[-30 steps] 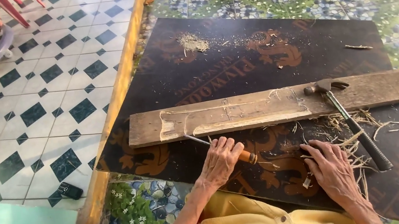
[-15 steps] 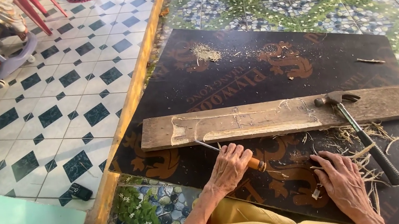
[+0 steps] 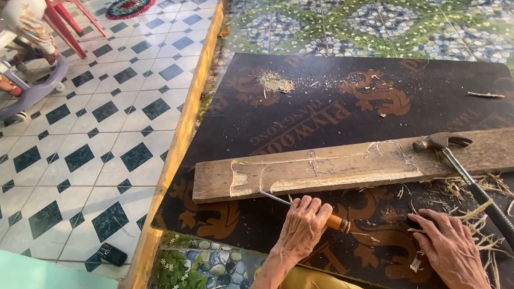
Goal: Carving a shape into a wooden plank using a hammer and a wood chisel
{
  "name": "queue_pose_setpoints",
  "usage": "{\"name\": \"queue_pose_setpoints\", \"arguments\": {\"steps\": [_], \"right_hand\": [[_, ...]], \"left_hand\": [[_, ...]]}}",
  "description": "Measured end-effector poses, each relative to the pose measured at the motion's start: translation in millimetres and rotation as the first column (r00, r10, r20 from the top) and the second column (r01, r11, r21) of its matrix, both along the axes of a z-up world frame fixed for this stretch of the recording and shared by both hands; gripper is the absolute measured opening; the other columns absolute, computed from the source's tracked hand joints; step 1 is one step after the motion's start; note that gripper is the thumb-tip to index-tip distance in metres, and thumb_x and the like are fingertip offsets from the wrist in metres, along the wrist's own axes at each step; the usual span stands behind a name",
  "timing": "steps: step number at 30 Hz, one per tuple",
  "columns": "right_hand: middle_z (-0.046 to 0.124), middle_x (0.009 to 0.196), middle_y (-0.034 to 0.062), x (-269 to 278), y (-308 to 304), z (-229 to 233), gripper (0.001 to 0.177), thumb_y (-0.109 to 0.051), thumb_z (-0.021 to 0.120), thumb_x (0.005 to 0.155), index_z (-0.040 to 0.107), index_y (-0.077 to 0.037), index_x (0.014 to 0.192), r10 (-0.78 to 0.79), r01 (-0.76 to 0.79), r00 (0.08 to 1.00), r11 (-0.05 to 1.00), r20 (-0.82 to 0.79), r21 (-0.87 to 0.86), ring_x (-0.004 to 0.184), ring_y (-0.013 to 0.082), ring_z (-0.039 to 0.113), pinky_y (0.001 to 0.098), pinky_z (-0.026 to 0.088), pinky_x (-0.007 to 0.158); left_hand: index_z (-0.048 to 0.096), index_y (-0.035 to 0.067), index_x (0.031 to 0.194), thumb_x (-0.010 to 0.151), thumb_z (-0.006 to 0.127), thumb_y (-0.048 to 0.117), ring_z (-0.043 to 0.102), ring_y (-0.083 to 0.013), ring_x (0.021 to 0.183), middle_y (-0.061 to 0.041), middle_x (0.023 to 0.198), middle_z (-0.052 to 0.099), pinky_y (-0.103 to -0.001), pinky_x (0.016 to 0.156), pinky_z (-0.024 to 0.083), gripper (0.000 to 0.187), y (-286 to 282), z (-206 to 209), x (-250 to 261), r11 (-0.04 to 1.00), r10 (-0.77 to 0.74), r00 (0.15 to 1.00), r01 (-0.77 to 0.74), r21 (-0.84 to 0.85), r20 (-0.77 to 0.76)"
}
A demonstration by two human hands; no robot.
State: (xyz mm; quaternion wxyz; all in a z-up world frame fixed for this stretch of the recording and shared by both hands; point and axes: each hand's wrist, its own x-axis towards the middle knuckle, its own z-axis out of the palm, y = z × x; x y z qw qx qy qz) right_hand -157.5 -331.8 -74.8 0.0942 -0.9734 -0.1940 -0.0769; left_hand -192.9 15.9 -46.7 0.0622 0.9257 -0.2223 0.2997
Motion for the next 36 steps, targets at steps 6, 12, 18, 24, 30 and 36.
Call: {"name": "queue_pose_setpoints", "arguments": {"steps": [6,12,18,24,30,36], "right_hand": [[0.049,0.153,-0.0022,2,-1,-3,0.054,-0.050,0.045,0.098,0.048,-0.036,0.150,-0.005,0.005,1.000,1.000,0.000,0.004,0.136,0.0276,0.048,0.0469,0.042,0.114],[0.052,0.150,-0.0038,1,0,-3,0.052,-0.049,0.046,0.098,0.050,-0.036,0.148,0.000,0.000,0.999,1.000,0.044,-0.001,0.133,0.0265,0.051,0.0444,0.042,0.112],[0.055,0.146,-0.0041,-3,3,1,0.051,-0.046,0.051,0.097,0.055,-0.034,0.146,0.007,-0.011,0.995,0.999,0.096,0.042,0.129,0.0249,0.053,0.0419,0.044,0.109],[0.054,0.149,-0.0033,-2,3,2,0.051,-0.046,0.049,0.097,0.054,-0.033,0.147,0.013,-0.016,0.999,0.999,0.052,0.044,0.133,0.0267,0.051,0.0439,0.043,0.112],[0.054,0.149,-0.0031,-2,3,4,0.051,-0.045,0.049,0.098,0.054,-0.033,0.147,0.008,-0.010,0.999,0.999,0.043,0.041,0.133,0.0257,0.051,0.0428,0.043,0.110],[0.055,0.149,-0.0043,-3,3,1,0.050,-0.045,0.050,0.097,0.055,-0.034,0.146,0.011,-0.015,0.995,0.999,0.098,0.043,0.133,0.0262,0.052,0.0426,0.044,0.111]], "left_hand": [[0.061,0.008,0.103,0.101,0.063,0.009,0.055,-0.0263,0.083,-0.011,0.089,0.058,-0.039,0.076,0.046,0.003,2,-4,1,1.000,-0.008,1.000,0.008,0.002,-0.029],[0.060,0.009,0.101,0.100,0.063,0.008,0.055,-0.0259,0.083,-0.010,0.088,0.058,-0.038,0.074,0.046,0.003,2,-2,0,1.000,-0.014,1.000,0.014,-0.001,-0.021],[0.058,0.008,0.098,0.097,0.065,0.004,0.053,-0.0264,0.081,-0.009,0.086,0.054,-0.038,0.072,0.044,0.008,2,5,-1,1.000,-0.022,1.000,0.022,-0.020,-0.004],[0.059,0.008,0.101,0.101,0.064,0.008,0.054,-0.0260,0.082,-0.010,0.088,0.057,-0.038,0.075,0.046,0.004,2,1,0,0.999,-0.021,0.999,0.021,-0.027,-0.031],[0.059,0.008,0.100,0.100,0.064,0.007,0.053,-0.0257,0.081,-0.010,0.087,0.056,-0.038,0.074,0.045,0.005,2,1,0,1.000,-0.020,1.000,0.019,-0.020,-0.012],[0.059,0.008,0.098,0.101,0.062,0.007,0.053,-0.0256,0.080,-0.009,0.086,0.056,-0.038,0.073,0.045,0.005,2,5,-1,0.999,-0.022,1.000,0.022,-0.030,-0.010]]}}
